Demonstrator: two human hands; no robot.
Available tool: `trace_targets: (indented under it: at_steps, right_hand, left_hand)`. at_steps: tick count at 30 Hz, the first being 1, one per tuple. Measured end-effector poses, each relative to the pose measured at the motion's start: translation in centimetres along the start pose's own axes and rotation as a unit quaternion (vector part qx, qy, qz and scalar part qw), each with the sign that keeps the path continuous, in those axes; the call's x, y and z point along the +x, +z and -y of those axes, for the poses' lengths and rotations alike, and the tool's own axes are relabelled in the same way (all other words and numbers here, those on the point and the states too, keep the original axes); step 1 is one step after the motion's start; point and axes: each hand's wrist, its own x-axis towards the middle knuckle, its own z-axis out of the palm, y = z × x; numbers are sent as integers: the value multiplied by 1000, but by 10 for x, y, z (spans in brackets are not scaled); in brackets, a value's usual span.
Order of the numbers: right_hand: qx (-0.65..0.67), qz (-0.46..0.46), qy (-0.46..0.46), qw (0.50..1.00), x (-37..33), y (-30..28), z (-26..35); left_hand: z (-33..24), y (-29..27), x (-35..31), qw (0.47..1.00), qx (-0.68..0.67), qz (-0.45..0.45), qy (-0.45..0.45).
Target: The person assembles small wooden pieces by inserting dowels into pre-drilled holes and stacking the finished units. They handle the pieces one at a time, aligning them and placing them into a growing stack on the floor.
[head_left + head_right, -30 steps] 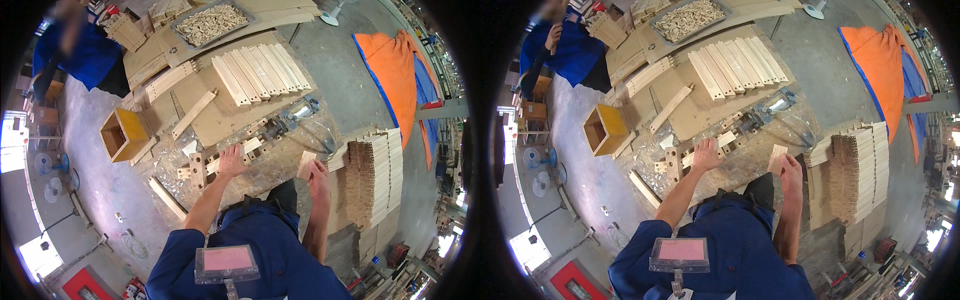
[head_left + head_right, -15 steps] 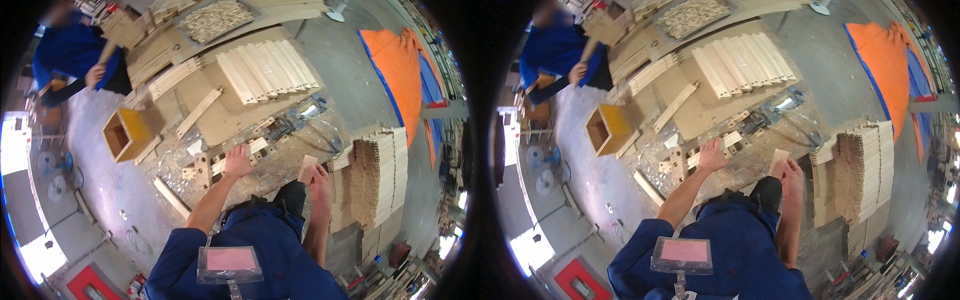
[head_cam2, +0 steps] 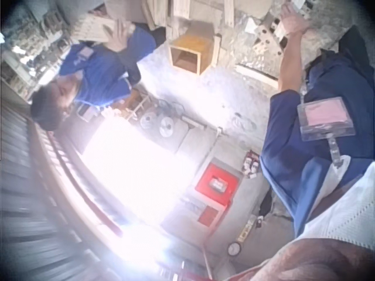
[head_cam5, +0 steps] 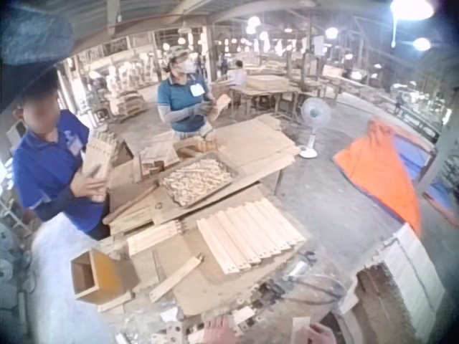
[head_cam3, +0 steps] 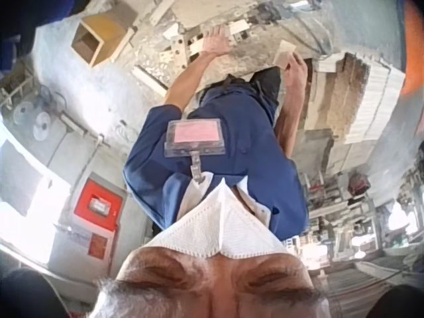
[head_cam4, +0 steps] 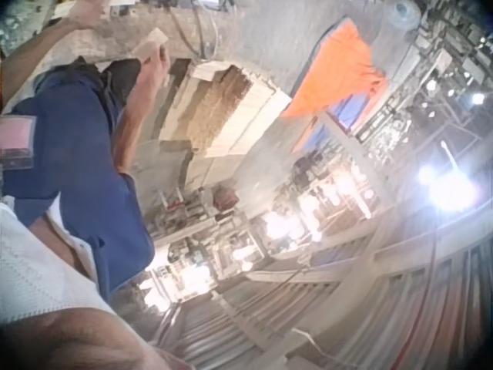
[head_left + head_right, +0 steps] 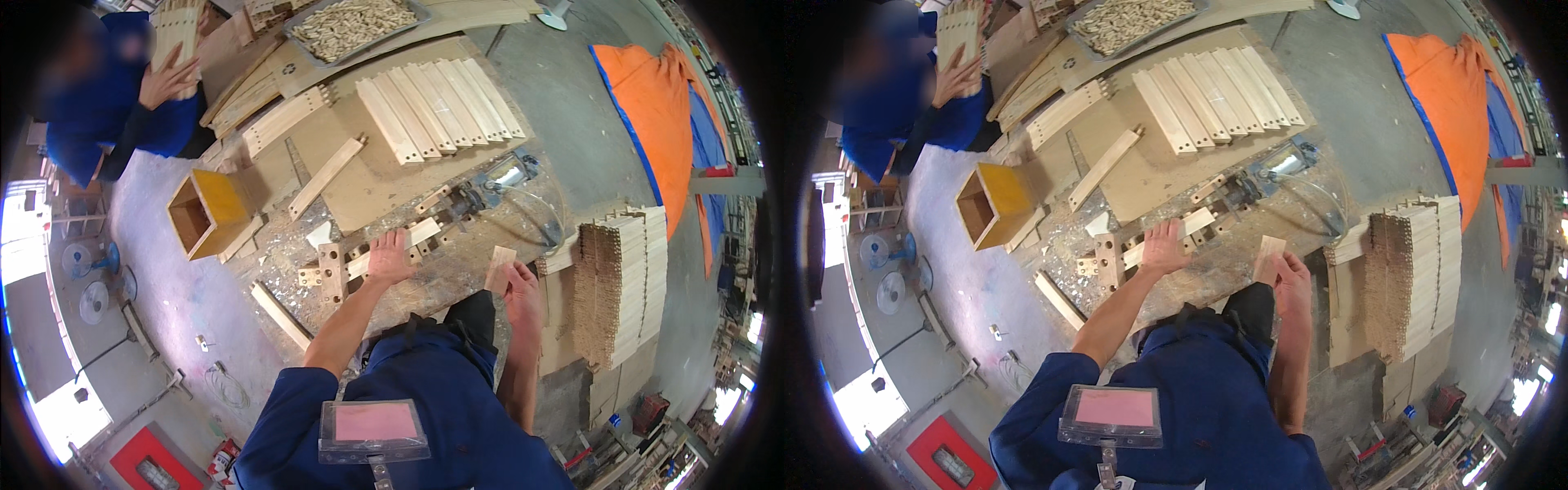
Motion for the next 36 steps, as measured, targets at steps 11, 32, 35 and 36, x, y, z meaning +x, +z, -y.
trace_targets:
  at_steps: [11, 32, 35, 36]
  right_hand:
    - [-32, 4, 7, 999, -7, -4, -12]
    - [-80, 13, 8, 997, 3, -27, 10]
    - [-91, 36, 18, 995, 12, -27, 22]
    - [-101, 37, 19, 994, 17, -27, 24]
  left_hand:
    - [-5, 3, -2, 999, -21, -32, 4]
    - [-46, -65, -19, 955, -141, -76, 250]
    - [-74, -86, -15, 935, -119, -96, 320]
    - [-79, -89, -13, 938, -111, -80, 317]
